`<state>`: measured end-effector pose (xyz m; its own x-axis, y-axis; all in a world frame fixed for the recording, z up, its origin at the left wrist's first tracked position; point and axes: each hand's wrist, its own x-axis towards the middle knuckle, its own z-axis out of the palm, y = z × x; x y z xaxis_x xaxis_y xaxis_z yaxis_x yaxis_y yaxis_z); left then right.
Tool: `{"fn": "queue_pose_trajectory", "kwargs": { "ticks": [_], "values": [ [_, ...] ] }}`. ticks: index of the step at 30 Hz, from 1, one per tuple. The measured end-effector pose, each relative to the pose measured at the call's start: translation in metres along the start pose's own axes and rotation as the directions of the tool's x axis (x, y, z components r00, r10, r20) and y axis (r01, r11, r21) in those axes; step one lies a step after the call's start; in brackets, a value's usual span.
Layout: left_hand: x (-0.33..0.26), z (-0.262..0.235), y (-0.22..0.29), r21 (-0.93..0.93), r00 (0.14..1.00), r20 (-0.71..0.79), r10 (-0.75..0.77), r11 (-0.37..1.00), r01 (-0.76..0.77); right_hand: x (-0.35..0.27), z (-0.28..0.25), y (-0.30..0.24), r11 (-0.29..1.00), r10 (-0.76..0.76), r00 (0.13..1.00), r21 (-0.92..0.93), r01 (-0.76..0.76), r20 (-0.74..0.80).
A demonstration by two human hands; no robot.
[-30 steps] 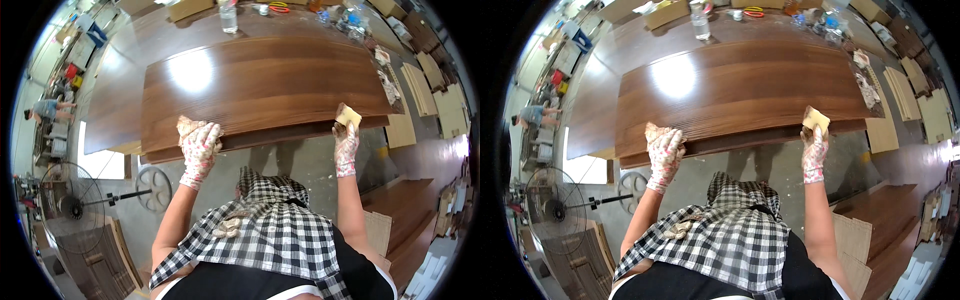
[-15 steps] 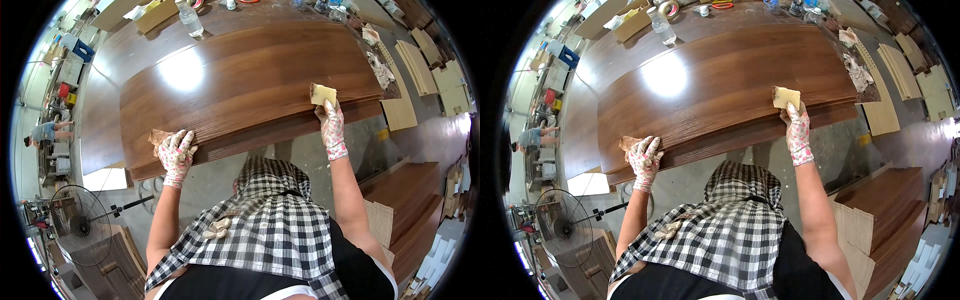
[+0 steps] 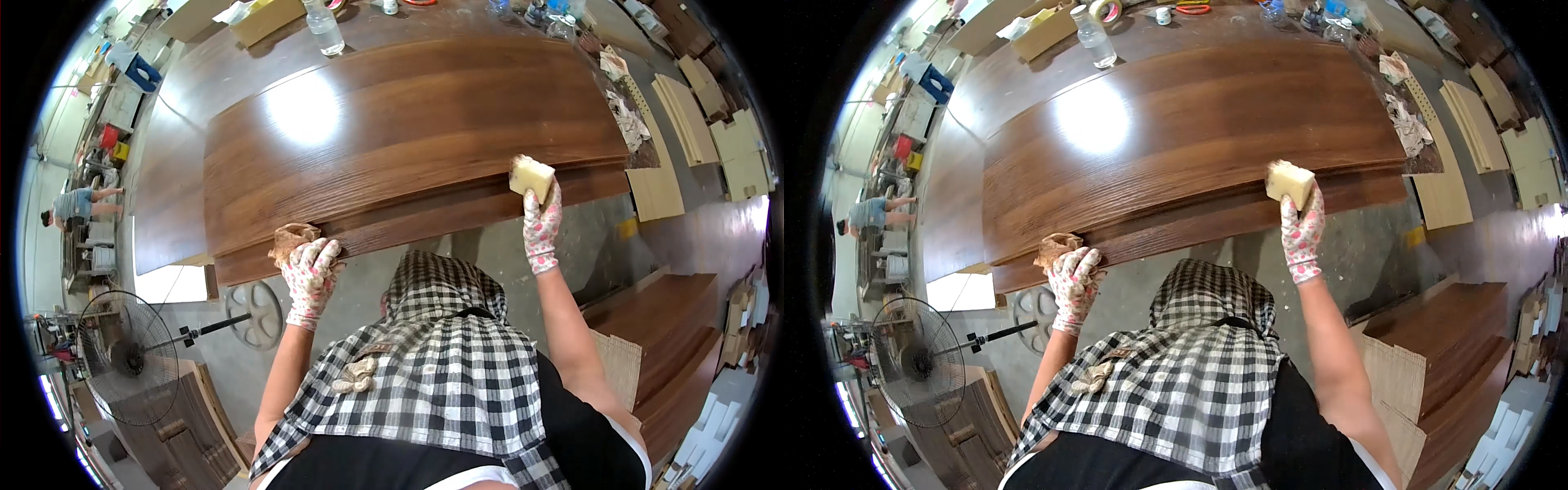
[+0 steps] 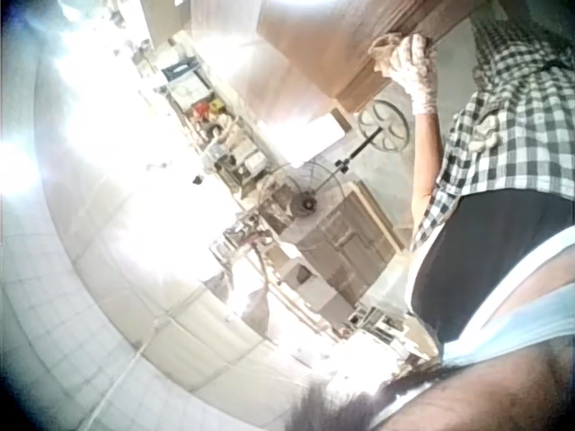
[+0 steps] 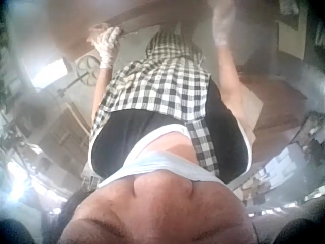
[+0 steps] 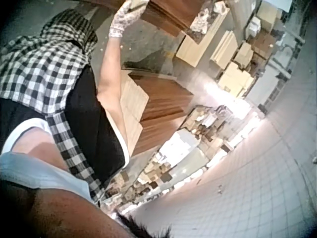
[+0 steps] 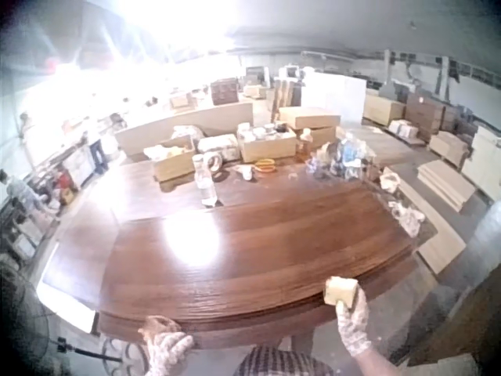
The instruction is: The person wipes the surfaces and edges of several brown laminate boards using a sponge and a cloth before carrying them and placing them onto a stack.
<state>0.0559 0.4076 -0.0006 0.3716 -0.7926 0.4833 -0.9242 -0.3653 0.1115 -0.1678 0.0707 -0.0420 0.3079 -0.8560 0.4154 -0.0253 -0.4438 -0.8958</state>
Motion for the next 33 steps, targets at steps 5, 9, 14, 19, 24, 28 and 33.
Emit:
{"fn": "queue_pose_trajectory", "kwargs": {
  "ticks": [5, 9, 14, 19, 24, 28, 33],
  "values": [
    [0.013, 0.006, -0.006, -0.097, 0.999, 0.047, -0.002, 0.995, 0.007, 0.017, 0.015, -0.002, 0.969, 0.0, 0.998, -0.248, -0.014, -0.058],
    [0.016, -0.003, -0.007, -0.148, 0.996, 0.061, -0.061, 0.987, 0.069, 0.019, 0.024, -0.007, 0.962, 0.048, 0.996, -0.266, -0.067, -0.079],
    [0.025, 0.004, -0.01, -0.201, 0.993, 0.11, -0.04, 0.978, 0.062, 0.031, 0.025, -0.003, 0.994, 0.089, 0.993, -0.062, -0.093, -0.074],
    [0.027, 0.002, -0.01, -0.153, 0.997, 0.074, -0.004, 0.988, 0.015, 0.036, 0.03, -0.012, 0.978, 0.105, 0.992, -0.175, -0.117, -0.075],
    [0.029, 0.001, -0.01, -0.085, 0.994, 0.1, -0.036, 0.995, 0.044, 0.042, 0.034, -0.011, 0.982, 0.087, 0.993, -0.161, -0.098, -0.075],
    [0.027, 0.01, -0.01, -0.014, 0.989, 0.133, -0.073, 0.997, 0.075, 0.042, 0.036, 0.006, 0.99, 0.097, 0.991, -0.094, -0.105, -0.09],
    [0.019, 0.02, -0.011, 0.002, 0.992, 0.076, -0.103, 0.995, 0.104, 0.044, 0.032, 0.02, 0.988, 0.141, 0.99, 0.058, -0.14, -0.016]
  ]
}}
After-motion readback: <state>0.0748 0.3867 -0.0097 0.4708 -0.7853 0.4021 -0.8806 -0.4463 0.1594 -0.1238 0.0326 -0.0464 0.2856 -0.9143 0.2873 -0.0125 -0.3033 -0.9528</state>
